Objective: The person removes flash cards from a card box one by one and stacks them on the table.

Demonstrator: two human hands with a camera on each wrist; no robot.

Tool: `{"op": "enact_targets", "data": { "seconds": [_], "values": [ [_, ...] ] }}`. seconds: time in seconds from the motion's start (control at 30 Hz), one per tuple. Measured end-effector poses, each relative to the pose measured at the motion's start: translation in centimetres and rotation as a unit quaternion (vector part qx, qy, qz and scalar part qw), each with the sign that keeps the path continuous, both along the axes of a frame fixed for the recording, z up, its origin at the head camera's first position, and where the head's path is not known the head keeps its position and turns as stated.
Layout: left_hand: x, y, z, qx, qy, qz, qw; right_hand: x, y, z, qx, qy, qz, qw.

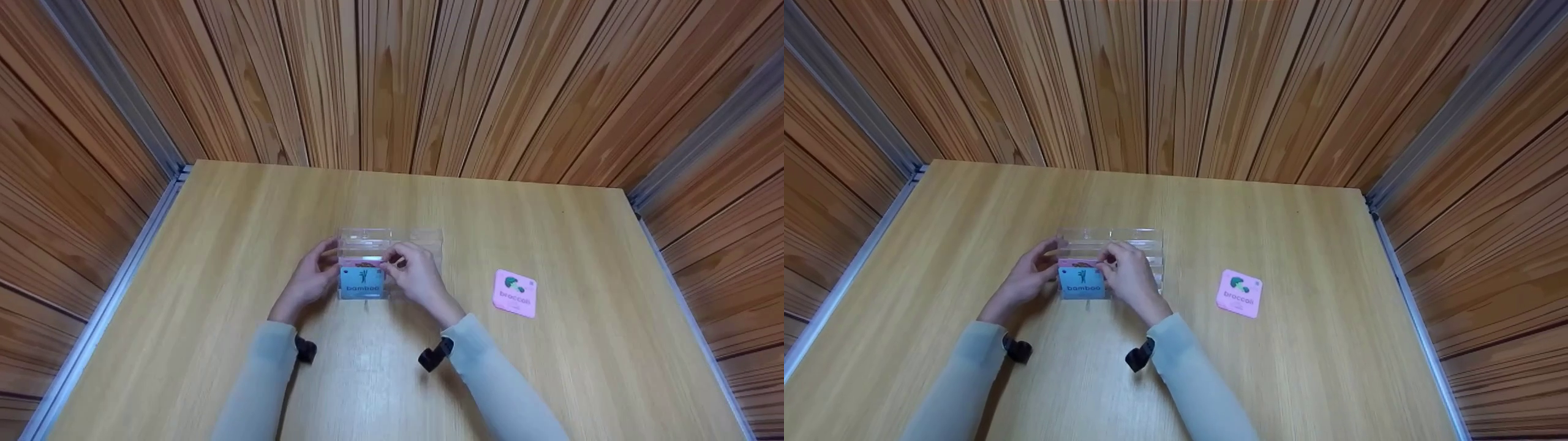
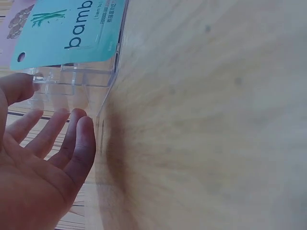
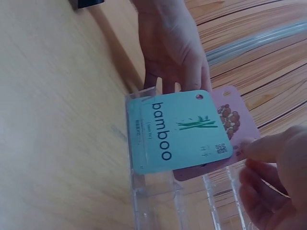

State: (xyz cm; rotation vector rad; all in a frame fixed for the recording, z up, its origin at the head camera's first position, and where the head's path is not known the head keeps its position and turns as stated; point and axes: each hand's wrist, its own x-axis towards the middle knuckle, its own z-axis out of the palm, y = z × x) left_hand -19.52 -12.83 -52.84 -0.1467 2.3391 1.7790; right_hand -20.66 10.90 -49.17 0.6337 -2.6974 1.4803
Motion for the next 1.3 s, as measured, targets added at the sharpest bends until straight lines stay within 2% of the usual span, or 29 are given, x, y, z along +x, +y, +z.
{"op": "enact_targets", "data": {
  "seconds": [0.17,0.23,0.4,0.6,0.73,0.97,1.07,1.3],
  "values": [
    [0.0,-0.2,-0.1,-0.006,-0.002,0.001,1.0000,-0.1,0.1,0.4,-0.029,-0.056,0.011,0.998],
    [0.1,-0.3,-0.1,-0.007,-0.001,-0.002,1.0000,-0.2,0.2,0.6,-0.036,-0.061,0.010,0.997],
    [0.1,-0.5,0.0,-0.005,0.007,-0.009,0.9999,-0.3,0.7,1.1,-0.059,-0.040,0.000,0.997],
    [0.2,-0.3,0.1,-0.010,-0.001,-0.003,0.9999,-0.5,1.8,1.8,-0.106,-0.014,-0.015,0.994],
    [0.2,-0.2,0.1,-0.014,0.001,0.004,0.9999,-0.6,2.8,2.0,-0.139,-0.020,-0.025,0.990],
    [-0.2,0.2,-0.3,-0.021,0.005,0.000,0.9998,-0.6,5.4,1.8,-0.169,-0.030,-0.074,0.982],
    [-0.2,0.3,-0.3,-0.025,0.001,0.003,0.9997,-0.5,6.7,1.7,-0.176,-0.047,-0.096,0.978],
    [-0.2,0.1,-0.1,-0.017,-0.002,0.003,0.9998,-0.4,10.4,1.0,-0.153,-0.067,-0.129,0.978]
  ]
}}
